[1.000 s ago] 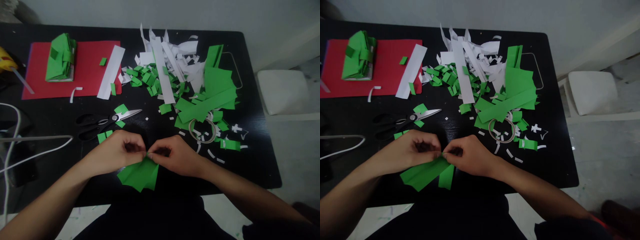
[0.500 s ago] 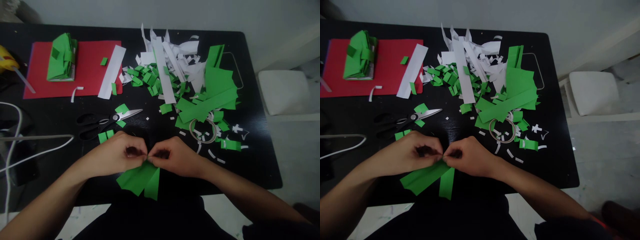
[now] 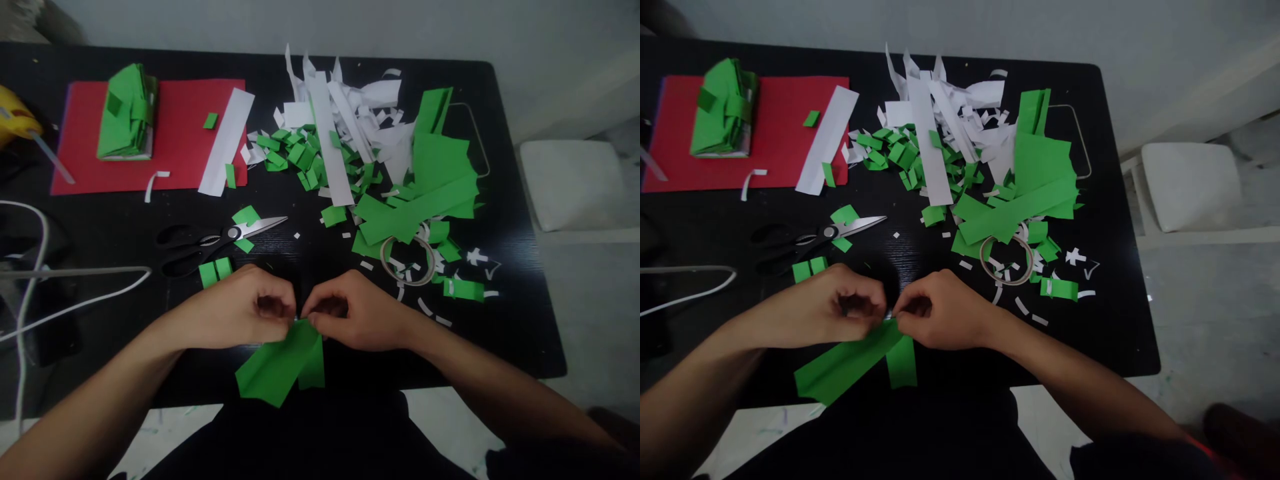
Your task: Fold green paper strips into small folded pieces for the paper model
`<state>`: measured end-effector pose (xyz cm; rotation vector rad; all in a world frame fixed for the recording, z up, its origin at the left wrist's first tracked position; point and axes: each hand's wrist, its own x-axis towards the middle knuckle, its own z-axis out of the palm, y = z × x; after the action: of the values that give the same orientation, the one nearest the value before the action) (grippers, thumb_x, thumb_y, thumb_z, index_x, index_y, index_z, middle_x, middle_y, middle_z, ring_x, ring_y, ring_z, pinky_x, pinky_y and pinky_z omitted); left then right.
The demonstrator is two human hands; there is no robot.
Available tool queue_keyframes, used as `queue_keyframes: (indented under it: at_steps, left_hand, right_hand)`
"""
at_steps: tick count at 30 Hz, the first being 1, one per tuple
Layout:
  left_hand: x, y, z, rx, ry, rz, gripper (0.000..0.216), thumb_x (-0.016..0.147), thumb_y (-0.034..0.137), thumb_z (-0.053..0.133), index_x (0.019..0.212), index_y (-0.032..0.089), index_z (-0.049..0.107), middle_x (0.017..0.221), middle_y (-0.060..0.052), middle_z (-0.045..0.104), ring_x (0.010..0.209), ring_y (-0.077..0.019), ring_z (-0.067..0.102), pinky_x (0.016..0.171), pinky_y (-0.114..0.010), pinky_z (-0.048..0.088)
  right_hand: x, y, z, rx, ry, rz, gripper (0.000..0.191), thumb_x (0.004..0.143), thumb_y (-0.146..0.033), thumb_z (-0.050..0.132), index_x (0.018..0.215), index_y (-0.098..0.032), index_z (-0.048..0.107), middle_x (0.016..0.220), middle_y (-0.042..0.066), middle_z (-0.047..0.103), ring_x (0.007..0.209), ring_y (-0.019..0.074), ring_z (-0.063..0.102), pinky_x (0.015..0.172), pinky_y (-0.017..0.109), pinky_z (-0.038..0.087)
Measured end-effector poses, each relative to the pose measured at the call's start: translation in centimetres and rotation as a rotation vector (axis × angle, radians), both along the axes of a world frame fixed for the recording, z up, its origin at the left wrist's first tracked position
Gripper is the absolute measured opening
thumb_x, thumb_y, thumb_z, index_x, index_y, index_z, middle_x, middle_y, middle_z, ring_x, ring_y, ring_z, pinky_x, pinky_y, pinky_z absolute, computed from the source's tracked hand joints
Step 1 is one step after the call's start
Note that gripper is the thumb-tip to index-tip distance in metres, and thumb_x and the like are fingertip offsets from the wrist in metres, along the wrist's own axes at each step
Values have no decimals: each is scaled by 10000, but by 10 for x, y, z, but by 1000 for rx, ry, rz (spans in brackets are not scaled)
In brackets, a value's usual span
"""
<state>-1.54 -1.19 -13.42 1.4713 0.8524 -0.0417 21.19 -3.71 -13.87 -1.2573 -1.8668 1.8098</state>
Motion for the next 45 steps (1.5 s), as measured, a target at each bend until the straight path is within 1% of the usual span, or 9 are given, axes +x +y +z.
queue_keyframes:
  at_steps: [6,14,19,26,34,37,40,42,45]
  left_hand:
    - [2,-1,0,-53,-12,40,58,735,125,603,741,165,646,625,57,563,549,-72,467,504,-160,355]
    - [2,1,1,-48,-10,70,71,719,115,592,729,163,643,614,55,567,544,-73,484,503,-159,366]
    - [2,-2,0,-43,-47,55,49,746,131,621,738,163,658,602,55,587,531,-71,498,494,-154,372]
    - [3,-4,0,0,-55,40,49,766,135,645,725,155,663,596,52,585,537,-69,487,490,-151,362]
    - [5,-5,-2,-35,-60,26,45,766,129,654,738,158,675,592,53,591,531,-71,495,488,-152,371]
    - [4,-2,0,-25,-56,89,53,829,180,662,787,158,687,638,37,614,565,-83,529,509,-164,394]
    - [3,3,3,77,-89,278,163,950,288,616,881,162,694,706,17,641,634,-103,580,576,-184,452]
    - [4,5,5,145,-118,382,204,1002,323,572,958,165,694,779,0,671,712,-117,620,661,-201,500]
    - [6,4,4,180,-118,409,218,1020,346,567,1027,171,697,855,-9,686,764,-121,625,695,-204,504]
  right_hand:
    - [-2,-1,-1,8,22,7,108,825,-110,677,801,-151,774,674,-11,721,616,100,633,620,206,486]
    - [0,-2,-4,12,42,-9,113,846,-154,676,849,-161,789,713,-4,741,616,103,637,590,203,477]
    - [-3,-5,-5,-13,72,2,121,802,-127,700,860,-157,802,741,0,766,647,109,660,633,203,513]
    - [-4,-4,-5,27,65,30,122,794,-104,707,828,-159,810,708,-13,757,629,100,651,619,191,486]
    - [-4,-6,-7,12,62,54,92,764,-107,724,778,-160,797,672,-20,731,607,94,629,595,190,473]
    - [-4,-6,-9,-47,106,-55,71,767,-123,718,789,-154,779,661,-20,705,597,91,605,575,190,464]
    - [-4,-4,-12,-109,193,-283,70,817,-220,721,809,-153,741,680,-13,687,592,96,598,565,201,478]
    - [-5,-2,-14,-86,238,-426,106,835,-268,726,819,-163,720,729,0,701,631,109,628,596,215,509]
    - [-5,0,-16,-16,274,-552,110,836,-287,737,837,-180,708,779,12,721,698,131,668,650,234,545]
